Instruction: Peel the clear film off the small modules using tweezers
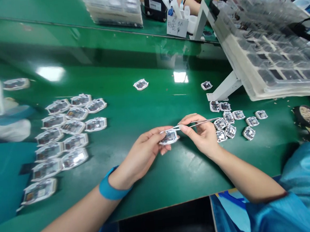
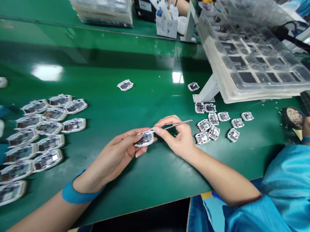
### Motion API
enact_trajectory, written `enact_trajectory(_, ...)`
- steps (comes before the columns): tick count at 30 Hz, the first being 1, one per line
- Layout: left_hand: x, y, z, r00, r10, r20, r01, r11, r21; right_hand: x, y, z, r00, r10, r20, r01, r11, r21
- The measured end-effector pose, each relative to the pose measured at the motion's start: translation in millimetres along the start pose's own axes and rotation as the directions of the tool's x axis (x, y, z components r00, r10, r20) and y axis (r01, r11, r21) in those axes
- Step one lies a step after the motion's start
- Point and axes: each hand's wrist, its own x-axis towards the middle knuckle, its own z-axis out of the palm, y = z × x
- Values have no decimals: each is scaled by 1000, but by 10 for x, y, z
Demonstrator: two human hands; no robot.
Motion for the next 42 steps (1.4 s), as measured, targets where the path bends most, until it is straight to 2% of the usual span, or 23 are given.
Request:
enact_trajectory(8,-3,-11,17,1000,-15,5,15,1000,27,24,43,60,980,150,-132,-143,988,57)
enact_trajectory(17,24,-3,23,999,21,-37,-17,995,99,14,-62,24,975,198,-105,-193,979,59)
enact_trajectory(22,25,-45,5,990,137,-31,-122,948,293,0,-78,23,980,198,-15,-197,980,30)
enact_trajectory(26,7,-35,12,984,176,-12,-158,909,385,7,-62,27,976,219,12,-219,973,75)
enact_trajectory(32,-15,-20,9,980,200,9,-185,884,430,24,-15,25,966,259,23,-260,958,119)
enact_trajectory(37,-24,-13,9,979,204,18,-191,876,442,22,-11,26,971,239,-1,-235,958,164)
enact_trajectory(42,-22,-18,11,978,207,21,-195,876,441,23,-17,17,973,229,-6,-227,966,122)
